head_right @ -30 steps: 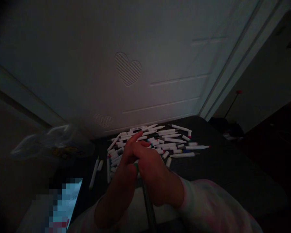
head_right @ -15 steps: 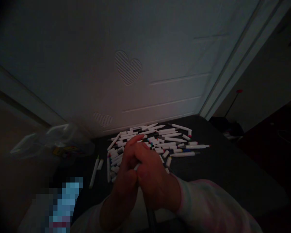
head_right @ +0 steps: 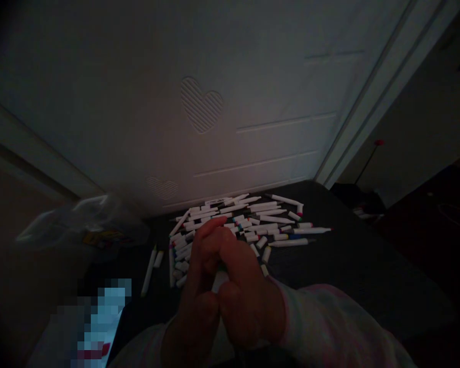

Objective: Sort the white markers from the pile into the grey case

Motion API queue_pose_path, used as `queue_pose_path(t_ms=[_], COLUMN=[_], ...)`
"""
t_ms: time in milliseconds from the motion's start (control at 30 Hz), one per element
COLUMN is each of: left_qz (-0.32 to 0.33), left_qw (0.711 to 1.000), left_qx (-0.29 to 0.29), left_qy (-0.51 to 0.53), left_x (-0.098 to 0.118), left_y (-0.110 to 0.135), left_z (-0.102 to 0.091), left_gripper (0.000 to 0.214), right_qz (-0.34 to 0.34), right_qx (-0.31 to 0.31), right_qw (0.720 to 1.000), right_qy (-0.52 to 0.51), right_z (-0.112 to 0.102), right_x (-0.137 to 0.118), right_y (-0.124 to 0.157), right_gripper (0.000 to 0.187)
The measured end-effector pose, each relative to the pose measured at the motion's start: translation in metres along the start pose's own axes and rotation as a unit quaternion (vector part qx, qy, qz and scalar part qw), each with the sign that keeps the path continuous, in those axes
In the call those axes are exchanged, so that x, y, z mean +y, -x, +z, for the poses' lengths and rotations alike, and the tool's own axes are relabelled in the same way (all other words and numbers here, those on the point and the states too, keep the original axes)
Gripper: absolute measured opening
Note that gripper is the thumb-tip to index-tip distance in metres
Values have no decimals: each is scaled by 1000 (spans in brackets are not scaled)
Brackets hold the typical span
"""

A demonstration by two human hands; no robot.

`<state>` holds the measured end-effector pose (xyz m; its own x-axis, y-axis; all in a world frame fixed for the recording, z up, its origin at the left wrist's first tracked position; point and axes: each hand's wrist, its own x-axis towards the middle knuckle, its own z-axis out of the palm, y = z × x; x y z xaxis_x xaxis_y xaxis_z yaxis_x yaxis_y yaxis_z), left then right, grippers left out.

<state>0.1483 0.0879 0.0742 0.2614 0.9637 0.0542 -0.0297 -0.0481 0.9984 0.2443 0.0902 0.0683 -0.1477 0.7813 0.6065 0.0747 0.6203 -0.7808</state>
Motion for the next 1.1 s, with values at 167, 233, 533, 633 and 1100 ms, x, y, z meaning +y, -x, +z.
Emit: queue_pose_path(t_ms=[167, 233, 533, 633, 1100], left_qz=[-9, -21, -29, -17, 67], left_qw=[992, 988, 997, 997, 975], left_qx=[-52, -56, -52, -73, -49], left_qy=[116, 140, 41, -16, -206], left_x=[-2, -1, 8, 13, 17], left_y=[-1, -4, -25, -26, -23], left_z=[-1, -3, -18, -20, -35], left_gripper=[59, 61, 39, 30, 19], right_qz=[13, 28, 18, 24, 91], right_qx=[5, 9, 44, 89, 73], right_qw=[999, 998, 999, 995, 993], right_qy=[-30, -49, 13, 38, -23], right_z=[0, 0, -16, -23, -30], right_x=[0, 3, 1, 1, 4], right_y=[-4, -6, -21, -25, -31], right_gripper=[28, 28, 21, 20, 8])
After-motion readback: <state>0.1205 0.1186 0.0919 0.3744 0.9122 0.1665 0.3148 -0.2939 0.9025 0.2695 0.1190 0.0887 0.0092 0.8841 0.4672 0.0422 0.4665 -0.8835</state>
